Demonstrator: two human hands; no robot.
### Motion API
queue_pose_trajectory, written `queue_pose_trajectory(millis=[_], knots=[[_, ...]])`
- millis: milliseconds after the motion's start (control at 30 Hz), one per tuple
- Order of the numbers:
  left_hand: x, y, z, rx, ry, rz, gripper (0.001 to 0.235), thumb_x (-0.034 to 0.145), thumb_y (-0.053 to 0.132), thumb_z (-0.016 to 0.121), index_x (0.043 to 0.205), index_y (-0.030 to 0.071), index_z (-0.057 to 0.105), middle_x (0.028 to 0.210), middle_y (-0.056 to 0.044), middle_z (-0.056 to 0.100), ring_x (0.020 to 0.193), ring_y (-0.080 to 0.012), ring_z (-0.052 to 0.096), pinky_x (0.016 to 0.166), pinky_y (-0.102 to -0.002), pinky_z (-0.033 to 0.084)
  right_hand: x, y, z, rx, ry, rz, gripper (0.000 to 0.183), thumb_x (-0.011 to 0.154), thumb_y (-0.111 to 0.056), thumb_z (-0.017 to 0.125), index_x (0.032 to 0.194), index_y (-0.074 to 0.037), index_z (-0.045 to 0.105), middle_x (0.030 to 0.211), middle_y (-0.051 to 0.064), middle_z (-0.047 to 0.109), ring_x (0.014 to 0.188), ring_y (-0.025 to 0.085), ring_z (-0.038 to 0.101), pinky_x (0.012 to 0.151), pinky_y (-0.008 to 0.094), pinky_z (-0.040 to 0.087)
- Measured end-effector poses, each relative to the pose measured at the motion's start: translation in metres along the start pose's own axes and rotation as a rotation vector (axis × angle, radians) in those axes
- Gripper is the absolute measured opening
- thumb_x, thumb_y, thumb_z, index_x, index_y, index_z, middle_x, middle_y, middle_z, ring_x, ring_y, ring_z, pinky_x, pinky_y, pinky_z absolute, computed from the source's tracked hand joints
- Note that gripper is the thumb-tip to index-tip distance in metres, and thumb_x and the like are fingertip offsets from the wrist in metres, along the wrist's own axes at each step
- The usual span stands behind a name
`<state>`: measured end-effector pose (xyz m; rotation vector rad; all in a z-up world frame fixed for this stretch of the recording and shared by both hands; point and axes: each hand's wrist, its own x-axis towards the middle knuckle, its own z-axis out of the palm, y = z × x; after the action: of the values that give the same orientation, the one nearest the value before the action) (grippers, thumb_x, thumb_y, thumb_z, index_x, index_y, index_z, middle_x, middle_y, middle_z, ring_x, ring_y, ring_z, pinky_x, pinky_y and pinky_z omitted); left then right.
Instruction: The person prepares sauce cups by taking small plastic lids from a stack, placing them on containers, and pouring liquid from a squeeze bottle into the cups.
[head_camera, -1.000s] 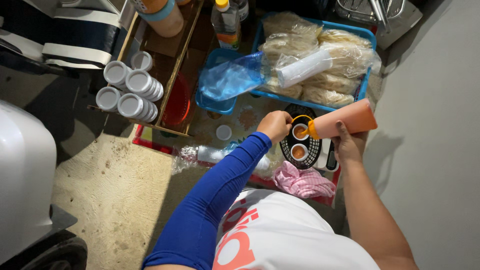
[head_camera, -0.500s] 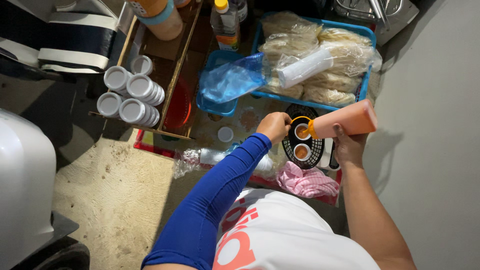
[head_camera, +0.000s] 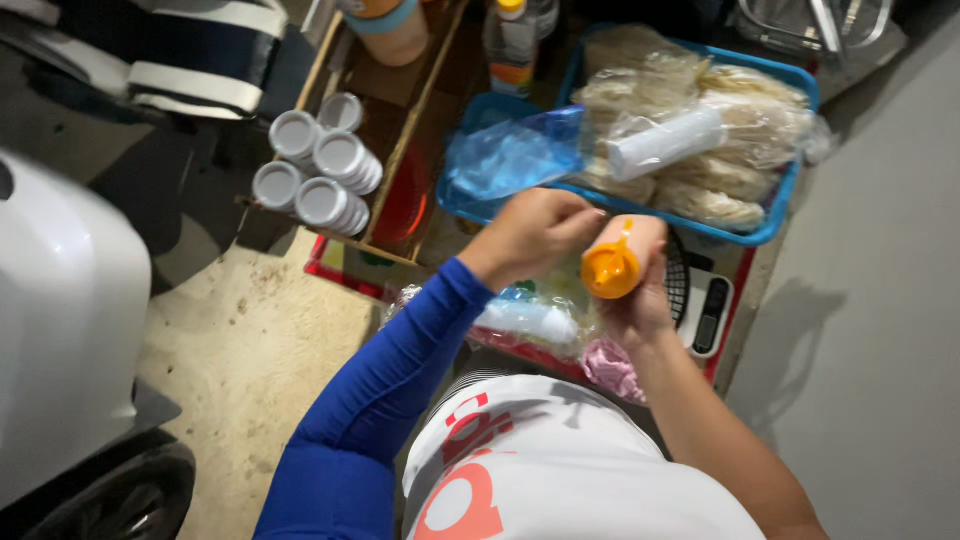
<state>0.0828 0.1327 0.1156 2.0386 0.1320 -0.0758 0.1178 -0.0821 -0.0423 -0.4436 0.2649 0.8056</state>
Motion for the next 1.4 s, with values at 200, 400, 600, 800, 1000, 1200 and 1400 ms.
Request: queue_pose_trajectory(millis=[200,400,600,800,1000,1200,1400], knots=[[-0.041,-0.142,-0.001,0.237,0.278,-0.155,0.021,0.087,0.023,0.070,0.092,0.004,0.078,0.089,-0.018,0.075,0.083,-0.0352,0.073,0.075,-0.043,0.057,0.043,0.060,-0.007,-0.040,0.068,0.227,0.071,0.088,-0.068,0.066,0.129,-0.011,0.060,0.117,0.006,0.071,0.106,0.024,0.073,0.092,0.037,0.063],[-0.054,-0.233,0.052,0.569,0.144,-0.420,0.022,0.082,0.017,0.070,0.103,0.010,0.070,0.095,-0.019,0.074,0.091,-0.0412,0.070,0.081,-0.053,0.055,0.105,0.091,-0.061,0.016,0.264,0.316,0.063,0.091,-0.069,0.058,0.118,-0.014,0.066,0.103,0.005,0.074,0.092,0.025,0.075,0.080,0.038,0.068],[-0.042,-0.271,0.077,0.744,0.073,-0.388,0.014,0.090,0.012,0.061,0.097,0.013,0.074,0.103,-0.018,0.074,0.106,-0.0390,0.068,0.085,-0.050,0.056,0.123,0.094,-0.104,0.046,0.298,0.431,0.070,0.088,-0.076,0.060,0.112,-0.011,0.072,0.096,0.006,0.075,0.085,0.023,0.076,0.066,0.035,0.066],[-0.028,-0.315,0.099,0.704,0.221,-0.314,0.029,0.084,0.012,0.062,0.110,0.011,0.073,0.120,-0.023,0.069,0.102,-0.0407,0.068,0.078,-0.052,0.056,0.112,0.085,-0.082,-0.121,0.339,0.379,0.075,0.088,-0.082,0.051,0.112,-0.014,0.072,0.092,0.008,0.074,0.078,0.023,0.074,0.063,0.037,0.066],[-0.042,-0.297,0.082,0.237,0.026,-0.727,0.060,0.088,0.033,0.077,0.139,0.015,0.052,0.120,-0.021,0.068,0.107,-0.0403,0.067,0.089,-0.048,0.052,0.028,0.059,-0.063,-0.469,0.254,0.470,0.065,0.096,-0.068,0.052,0.108,-0.006,0.063,0.080,0.013,0.066,0.068,0.023,0.065,0.058,0.038,0.061],[-0.074,-0.177,0.092,-0.362,0.105,-0.268,0.063,0.070,0.019,0.089,0.126,0.008,0.064,0.113,-0.010,0.069,0.100,-0.0216,0.070,0.081,-0.035,0.062,-0.044,0.024,-0.034,-0.726,0.131,0.243,0.036,0.092,-0.015,0.066,0.126,-0.006,0.062,0.105,0.011,0.069,0.083,0.016,0.070,0.067,0.035,0.063],[-0.074,-0.095,0.138,-0.320,-0.003,-0.174,0.062,0.072,0.021,0.091,0.123,0.005,0.060,0.125,-0.012,0.060,0.108,-0.0211,0.068,0.087,-0.032,0.060,-0.060,0.004,-0.060,-0.807,0.086,0.164,0.029,0.094,-0.008,0.069,0.120,0.001,0.061,0.107,0.011,0.070,0.090,0.016,0.072,0.076,0.033,0.064]])
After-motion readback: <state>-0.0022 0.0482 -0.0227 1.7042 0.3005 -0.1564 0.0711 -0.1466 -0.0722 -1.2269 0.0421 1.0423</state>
